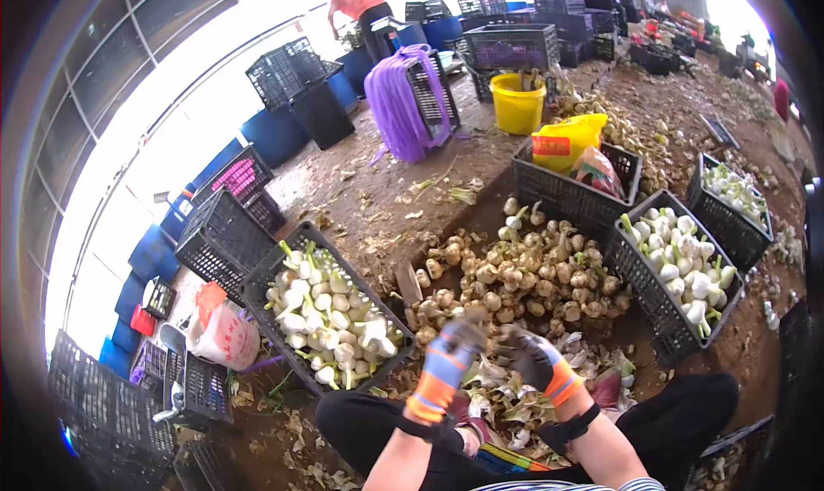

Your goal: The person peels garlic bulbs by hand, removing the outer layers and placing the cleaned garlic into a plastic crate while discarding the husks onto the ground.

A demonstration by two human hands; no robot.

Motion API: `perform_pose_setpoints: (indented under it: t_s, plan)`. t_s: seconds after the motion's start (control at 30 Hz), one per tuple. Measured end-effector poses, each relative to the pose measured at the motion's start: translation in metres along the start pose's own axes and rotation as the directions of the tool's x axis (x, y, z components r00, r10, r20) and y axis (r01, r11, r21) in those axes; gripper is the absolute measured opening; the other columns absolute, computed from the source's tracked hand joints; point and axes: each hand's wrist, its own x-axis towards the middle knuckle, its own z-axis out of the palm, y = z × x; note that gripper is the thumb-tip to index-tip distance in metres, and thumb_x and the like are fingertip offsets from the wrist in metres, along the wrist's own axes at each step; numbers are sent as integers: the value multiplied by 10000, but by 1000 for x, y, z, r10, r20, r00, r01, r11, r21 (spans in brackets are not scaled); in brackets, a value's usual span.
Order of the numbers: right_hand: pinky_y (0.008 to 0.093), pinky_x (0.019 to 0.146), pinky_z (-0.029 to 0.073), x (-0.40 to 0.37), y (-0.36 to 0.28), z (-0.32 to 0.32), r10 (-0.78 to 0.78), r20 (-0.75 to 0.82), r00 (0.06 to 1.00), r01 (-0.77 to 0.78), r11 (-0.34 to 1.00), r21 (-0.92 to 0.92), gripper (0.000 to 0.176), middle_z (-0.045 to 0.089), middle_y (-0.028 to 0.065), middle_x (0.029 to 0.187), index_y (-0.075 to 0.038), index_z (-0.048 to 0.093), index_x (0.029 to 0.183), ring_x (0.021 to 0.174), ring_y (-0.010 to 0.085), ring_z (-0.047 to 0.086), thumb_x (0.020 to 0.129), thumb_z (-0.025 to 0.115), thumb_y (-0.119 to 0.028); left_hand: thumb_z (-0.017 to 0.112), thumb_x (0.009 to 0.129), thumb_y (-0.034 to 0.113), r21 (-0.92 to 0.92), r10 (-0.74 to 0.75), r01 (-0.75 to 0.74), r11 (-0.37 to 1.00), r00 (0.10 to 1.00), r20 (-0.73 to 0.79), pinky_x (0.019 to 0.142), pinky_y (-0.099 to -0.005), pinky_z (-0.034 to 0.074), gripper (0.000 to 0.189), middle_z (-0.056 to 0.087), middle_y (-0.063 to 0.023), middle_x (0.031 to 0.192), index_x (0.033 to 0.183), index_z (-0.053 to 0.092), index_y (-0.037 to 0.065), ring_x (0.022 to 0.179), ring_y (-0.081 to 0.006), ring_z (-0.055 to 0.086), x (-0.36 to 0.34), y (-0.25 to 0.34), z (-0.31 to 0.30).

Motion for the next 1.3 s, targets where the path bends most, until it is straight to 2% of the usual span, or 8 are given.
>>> perform_pose_setpoints:
  t_s: [0.13,0.27,0.6,0.97,1.07,1.13,1.2,1.3]
  plan:
    - [379,977,408,-23,3,47,48,325,944,-15,994,-104,501,599,128,1162,-1,557,1161,1083,244,562,943,444,-438,626,845,5,-52,-122,123,991,992,24,822,-252,479,219,680,-67,989,1062,658,-9,911,-109,608,-25,-14,42]
    - [326,926,443,-30,35,24,78,99,992,-84,995,58,515,628,83,1113,-18,578,1128,1017,180,590,940,434,-476,617,856,15,39,33,-35,999,998,56,742,-248,495,185,679,-52,911,1029,661,-30,827,-105,608,-25,-14,49]
    - [414,918,461,-27,14,81,19,392,920,-127,959,253,705,600,73,1143,-41,539,1191,1056,216,572,816,499,-636,644,732,-55,446,173,-298,844,938,299,634,-259,494,181,661,-80,781,905,686,-23,693,-141,631,2,19,29]
    - [378,938,431,16,28,59,58,383,922,-215,899,381,722,565,42,1144,-51,506,1191,1069,170,532,797,503,-656,620,694,-24,472,103,-114,874,993,50,614,-229,481,123,642,-41,705,812,656,-30,636,-80,582,29,-31,23]
    - [330,952,405,62,26,23,13,442,897,-20,1000,13,746,541,71,1230,-41,467,1241,1121,179,508,815,503,-654,642,698,4,674,208,-185,716,977,48,609,-242,485,98,652,-59,697,792,659,-20,630,-99,603,50,-72,-5]
    - [327,969,394,90,7,14,43,176,984,-54,997,56,759,524,105,1273,-25,435,1295,1155,185,496,818,582,-595,663,713,38,724,146,-10,689,981,-125,600,-272,486,67,668,-88,707,766,662,-4,609,-120,610,62,-81,-23]
    - [341,984,394,149,-14,-29,-508,-306,805,122,647,-752,810,520,134,1291,-51,390,1355,1175,238,502,766,681,-524,686,726,78,582,-103,208,786,973,-207,602,-282,486,82,671,-90,691,775,670,14,590,-134,608,63,-75,-25]
    - [351,963,421,208,-54,-79,-654,-443,613,-342,286,-895,760,537,172,1264,-78,416,1347,1145,315,528,717,740,-354,734,728,174,746,-6,33,665,999,-38,622,-335,501,165,652,-112,742,840,688,61,662,-229,642,68,-97,-25]
